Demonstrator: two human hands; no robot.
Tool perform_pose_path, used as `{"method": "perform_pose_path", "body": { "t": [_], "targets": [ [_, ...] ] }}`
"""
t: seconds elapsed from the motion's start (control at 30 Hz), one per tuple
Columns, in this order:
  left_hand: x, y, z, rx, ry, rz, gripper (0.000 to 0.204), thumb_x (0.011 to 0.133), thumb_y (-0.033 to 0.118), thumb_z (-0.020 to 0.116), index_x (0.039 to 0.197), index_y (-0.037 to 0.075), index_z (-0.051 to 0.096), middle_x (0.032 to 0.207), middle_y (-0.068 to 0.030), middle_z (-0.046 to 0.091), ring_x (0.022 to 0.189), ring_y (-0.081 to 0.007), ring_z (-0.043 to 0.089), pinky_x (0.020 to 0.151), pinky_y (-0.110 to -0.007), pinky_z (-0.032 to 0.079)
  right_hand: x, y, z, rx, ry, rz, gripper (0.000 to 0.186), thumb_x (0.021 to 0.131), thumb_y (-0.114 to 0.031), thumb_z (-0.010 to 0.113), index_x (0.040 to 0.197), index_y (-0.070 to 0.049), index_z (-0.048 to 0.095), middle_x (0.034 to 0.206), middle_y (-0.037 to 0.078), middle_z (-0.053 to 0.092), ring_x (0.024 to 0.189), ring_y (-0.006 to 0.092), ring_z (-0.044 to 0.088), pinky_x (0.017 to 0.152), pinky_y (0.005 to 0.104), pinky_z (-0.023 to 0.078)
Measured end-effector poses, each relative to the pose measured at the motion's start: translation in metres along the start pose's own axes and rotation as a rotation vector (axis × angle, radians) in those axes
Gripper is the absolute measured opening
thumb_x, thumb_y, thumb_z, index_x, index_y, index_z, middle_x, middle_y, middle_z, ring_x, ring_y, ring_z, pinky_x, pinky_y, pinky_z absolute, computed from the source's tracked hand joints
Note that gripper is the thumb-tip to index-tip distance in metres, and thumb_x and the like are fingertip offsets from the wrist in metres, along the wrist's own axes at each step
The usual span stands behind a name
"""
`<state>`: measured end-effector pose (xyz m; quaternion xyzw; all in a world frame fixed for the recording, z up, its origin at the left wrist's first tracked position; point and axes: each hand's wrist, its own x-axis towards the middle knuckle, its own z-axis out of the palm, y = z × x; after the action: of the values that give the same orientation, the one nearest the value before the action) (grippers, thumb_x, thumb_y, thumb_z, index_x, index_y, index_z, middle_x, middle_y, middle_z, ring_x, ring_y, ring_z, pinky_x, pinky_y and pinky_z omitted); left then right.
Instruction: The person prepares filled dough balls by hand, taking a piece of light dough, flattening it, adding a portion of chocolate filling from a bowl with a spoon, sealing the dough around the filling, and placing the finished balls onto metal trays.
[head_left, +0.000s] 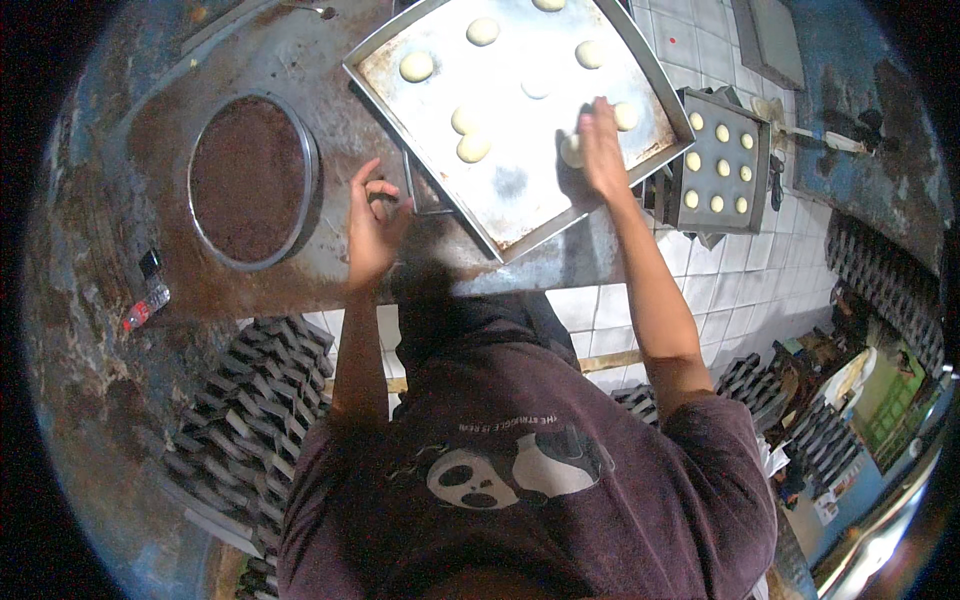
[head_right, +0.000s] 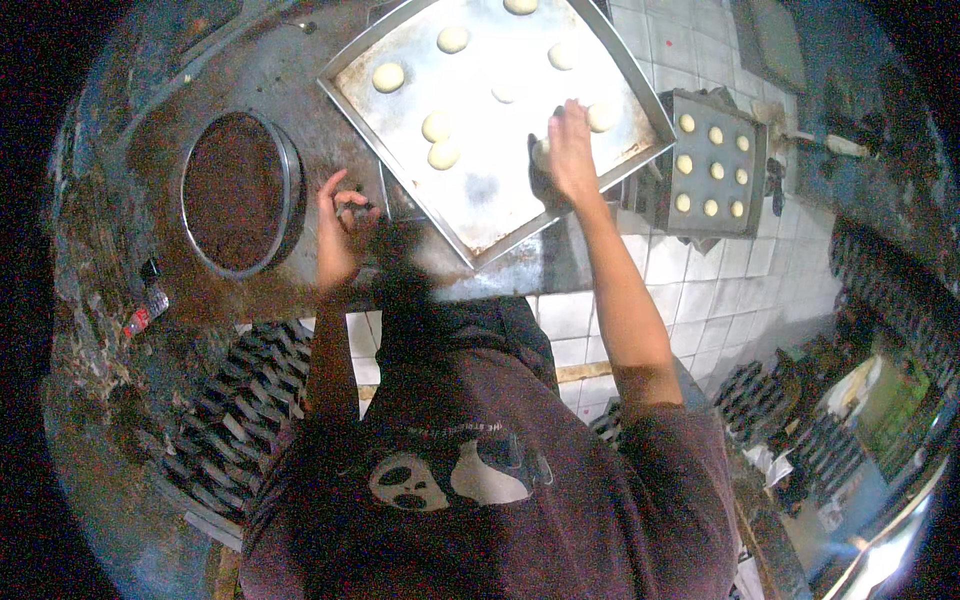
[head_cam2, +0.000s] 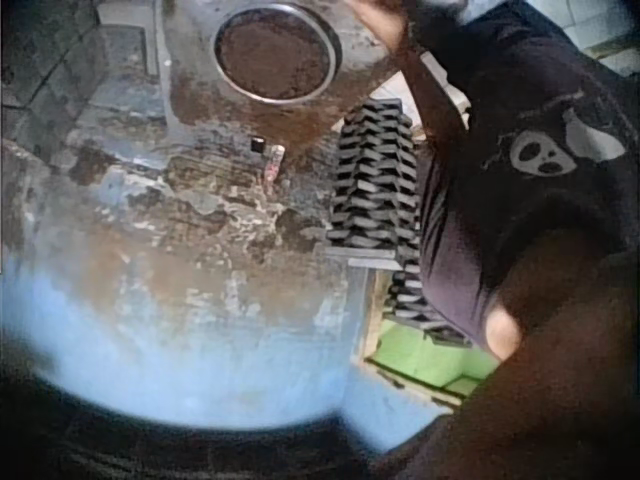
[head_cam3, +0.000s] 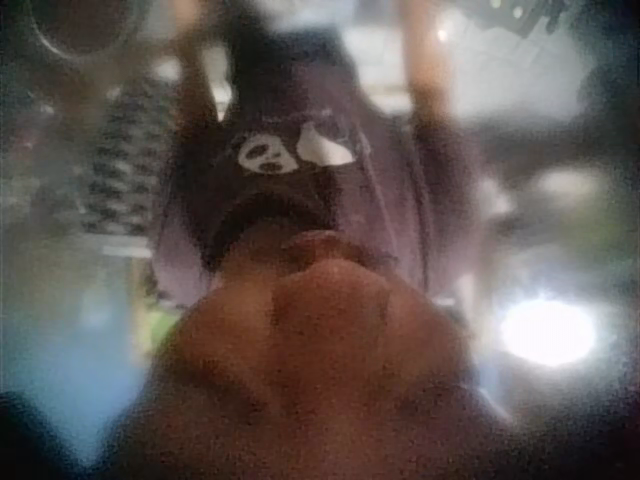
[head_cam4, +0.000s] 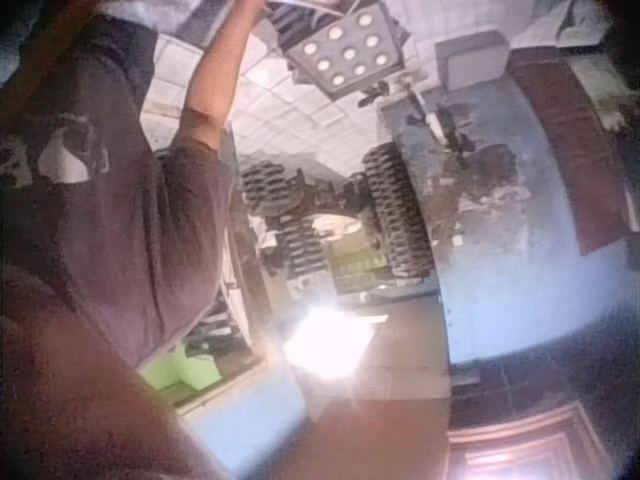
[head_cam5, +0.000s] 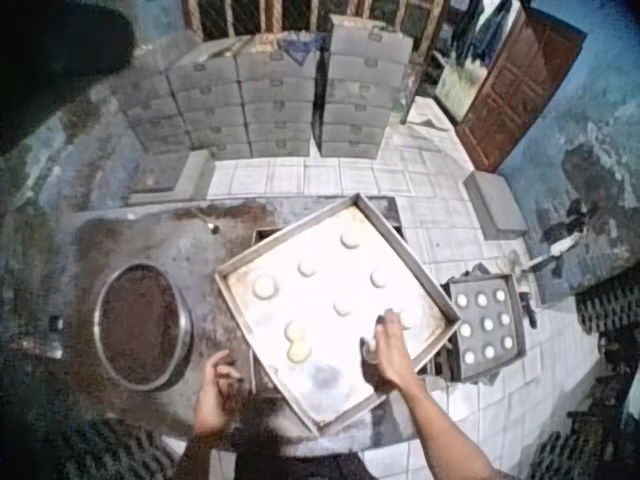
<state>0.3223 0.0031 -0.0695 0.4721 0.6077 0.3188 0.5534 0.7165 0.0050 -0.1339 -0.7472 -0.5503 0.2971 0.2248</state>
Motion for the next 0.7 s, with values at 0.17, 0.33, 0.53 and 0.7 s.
{"method": "perform_pose_path", "body": {
  "t": [0.17, 0.33, 0.53, 0.7],
  "targets": [
    [-0.008, 0.007, 0.006, 0.066, -0.064, 0.133, 0.072, 0.090, -0.012, 0.067, 0.152, 0.012, 0.040, 0.107, -0.0004, 0.052, 0.079, -0.0063, 0.046, 0.078, -0.026, 0.052, -0.004, 0.006, 0.043, -0.277, -0.049, 0.027, 0.081, 0.110, -0.053, 0.035, 0.165, 0.003, 0.014, 0.172, 0.025, 0.014, 0.160, 0.0393, 0.013, 0.128, 0.0568, 0.013],
    [-0.031, -0.020, -0.029, 0.067, 0.019, 0.143, 0.076, 0.085, -0.007, 0.079, 0.151, 0.008, 0.043, 0.102, 0.0007, 0.057, 0.063, -0.0022, 0.041, 0.060, -0.019, 0.043, -0.008, -0.060, -0.003, -0.013, -0.085, -0.200, 0.052, 0.099, -0.027, 0.065, 0.144, -0.001, 0.055, 0.149, 0.021, 0.056, 0.139, 0.0386, 0.052, 0.117, 0.0425, 0.041],
    [-0.036, -0.016, -0.045, 0.353, 0.051, 0.334, 0.070, 0.086, -0.002, 0.078, 0.148, 0.007, 0.047, 0.099, -0.0001, 0.059, 0.061, -0.0025, 0.042, 0.059, -0.021, 0.043, -0.021, -0.112, 0.055, -0.404, -0.317, -0.728, 0.041, 0.089, -0.005, 0.061, 0.130, -0.004, 0.062, 0.124, 0.015, 0.065, 0.117, 0.0292, 0.064, 0.097, 0.0404, 0.055],
    [-0.048, 0.019, -0.050, 0.051, -0.025, 0.090, 0.058, 0.092, 0.000, 0.071, 0.145, 0.006, 0.049, 0.103, -0.0030, 0.065, 0.068, -0.0056, 0.054, 0.065, -0.022, 0.047, -0.002, -0.121, 0.083, -0.704, -0.371, -0.694, 0.027, 0.090, -0.006, 0.059, 0.117, -0.004, 0.064, 0.112, 0.013, 0.065, 0.114, 0.0282, 0.067, 0.086, 0.0419, 0.060]
  ]
}}
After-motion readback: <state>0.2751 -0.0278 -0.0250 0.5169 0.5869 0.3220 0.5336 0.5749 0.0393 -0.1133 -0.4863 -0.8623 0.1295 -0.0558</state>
